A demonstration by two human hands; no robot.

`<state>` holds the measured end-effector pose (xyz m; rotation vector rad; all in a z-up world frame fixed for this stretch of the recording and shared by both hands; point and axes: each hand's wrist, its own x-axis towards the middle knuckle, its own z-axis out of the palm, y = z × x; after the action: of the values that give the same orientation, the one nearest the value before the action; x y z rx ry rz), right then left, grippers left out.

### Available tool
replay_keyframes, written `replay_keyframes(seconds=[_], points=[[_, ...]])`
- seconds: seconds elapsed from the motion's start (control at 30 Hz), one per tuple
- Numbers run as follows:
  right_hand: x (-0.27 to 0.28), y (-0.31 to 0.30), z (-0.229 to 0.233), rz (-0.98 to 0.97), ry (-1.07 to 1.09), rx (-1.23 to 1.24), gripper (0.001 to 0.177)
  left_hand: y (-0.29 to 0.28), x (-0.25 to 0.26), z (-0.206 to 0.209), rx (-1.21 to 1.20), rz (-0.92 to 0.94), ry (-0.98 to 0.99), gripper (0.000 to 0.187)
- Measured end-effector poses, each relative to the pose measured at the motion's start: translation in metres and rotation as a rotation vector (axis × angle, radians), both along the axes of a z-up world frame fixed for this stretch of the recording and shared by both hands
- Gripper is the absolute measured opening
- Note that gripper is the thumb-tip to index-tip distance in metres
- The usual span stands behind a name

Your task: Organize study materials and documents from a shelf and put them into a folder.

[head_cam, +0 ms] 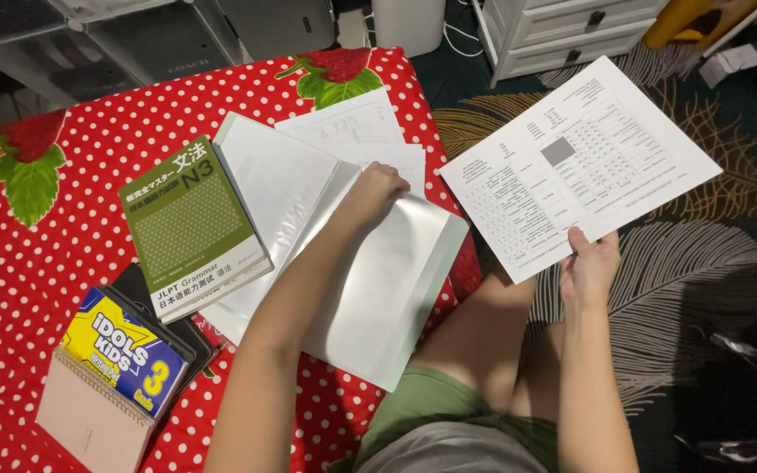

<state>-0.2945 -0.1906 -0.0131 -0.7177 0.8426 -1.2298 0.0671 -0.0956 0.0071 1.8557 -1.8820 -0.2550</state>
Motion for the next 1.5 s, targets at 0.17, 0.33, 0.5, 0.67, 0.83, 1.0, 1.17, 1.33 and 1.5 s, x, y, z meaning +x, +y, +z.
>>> replay_keyframes(seconds=[0.17,0.33,0.5,0.67,0.83,1.0,1.17,1.33,1.5], points=[[0.004,0.003,-0.001,0.003,-0.03,0.006,0.042,-0.001,0.007,-0.008,-0.011,-0.076,-0.024,0.014],[0.015,0.006,0.001,0.011,0.019,0.002,0.04,0.0,0.017,-0.009,-0.009,-0.165,-0.067,0.021],[0.023,0.001,-0.024,0.063,0.066,-0.034,0.042,0.008,0.015,-0.002,-0.097,-0.158,-0.003,0.005],[0.033,-0.01,-0.066,0.098,0.093,-0.037,0.041,0.02,-0.005,0.022,-0.182,-0.128,0.106,0.007],[0.067,-0.011,-0.041,0.243,0.107,0.028,0.05,0.018,-0.006,0.011,-0.171,-0.082,0.162,0.008],[0.099,-0.004,-0.014,0.716,0.456,0.162,0.057,0.018,-0.002,-0.008,-0.217,-0.078,0.108,0.004],[0.121,0.026,-0.055,0.677,0.25,0.039,0.084,0.022,-0.004,-0.005,-0.243,-0.088,0.056,0.008],[0.133,0.033,-0.083,0.603,0.228,-0.071,0.039,0.025,-0.001,-0.022,-0.257,-0.079,0.006,0.012],[0.13,0.024,-0.066,0.626,0.512,-0.159,0.041,0.026,-0.005,-0.013,-0.214,-0.075,0.039,0.02]])
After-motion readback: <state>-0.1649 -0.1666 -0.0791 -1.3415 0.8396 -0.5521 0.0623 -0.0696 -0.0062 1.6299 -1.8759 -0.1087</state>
